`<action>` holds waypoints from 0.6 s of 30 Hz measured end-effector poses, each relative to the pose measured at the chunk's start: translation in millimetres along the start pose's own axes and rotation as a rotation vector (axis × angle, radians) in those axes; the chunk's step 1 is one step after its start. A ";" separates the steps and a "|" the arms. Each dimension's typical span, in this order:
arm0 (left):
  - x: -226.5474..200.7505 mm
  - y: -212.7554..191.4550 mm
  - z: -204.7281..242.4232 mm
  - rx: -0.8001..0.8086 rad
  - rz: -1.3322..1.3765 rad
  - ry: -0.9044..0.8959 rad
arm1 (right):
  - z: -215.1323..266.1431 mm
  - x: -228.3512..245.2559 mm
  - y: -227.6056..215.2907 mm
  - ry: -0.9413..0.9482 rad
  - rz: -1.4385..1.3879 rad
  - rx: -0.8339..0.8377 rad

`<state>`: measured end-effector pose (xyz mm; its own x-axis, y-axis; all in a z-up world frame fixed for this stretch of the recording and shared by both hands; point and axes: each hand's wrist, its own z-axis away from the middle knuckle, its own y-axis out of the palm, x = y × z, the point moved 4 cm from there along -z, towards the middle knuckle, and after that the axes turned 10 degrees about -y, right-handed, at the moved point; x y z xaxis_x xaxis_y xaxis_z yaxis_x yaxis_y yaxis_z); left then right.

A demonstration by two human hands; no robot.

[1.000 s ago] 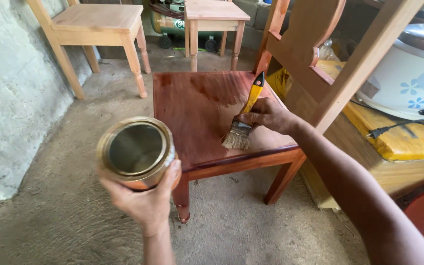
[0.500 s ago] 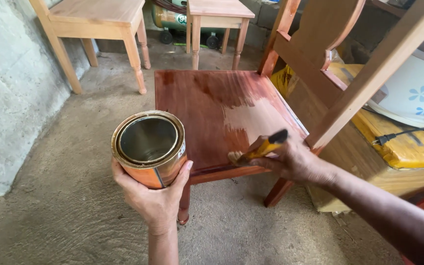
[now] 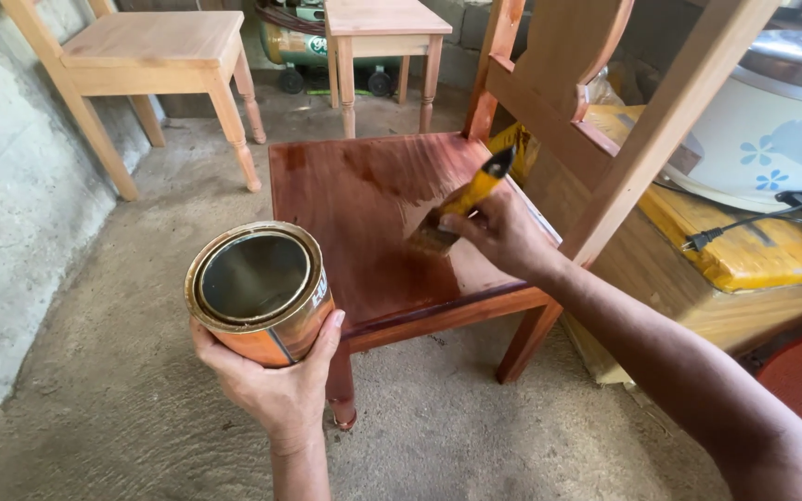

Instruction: Staining a wooden chair using a paintbrush and wood stain.

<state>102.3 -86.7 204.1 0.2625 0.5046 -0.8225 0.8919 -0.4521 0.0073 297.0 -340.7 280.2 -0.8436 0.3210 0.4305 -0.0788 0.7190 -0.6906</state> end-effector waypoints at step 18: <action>-1.9 -0.7 2.1 0.022 0.072 -0.013 | -15.2 18.2 7.9 0.183 0.057 0.071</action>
<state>100.4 -88.9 204.5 0.3209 0.4609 -0.8274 0.8627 -0.5027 0.0546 289.1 -319.9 291.4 -0.7374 0.4715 0.4837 -0.0761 0.6536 -0.7530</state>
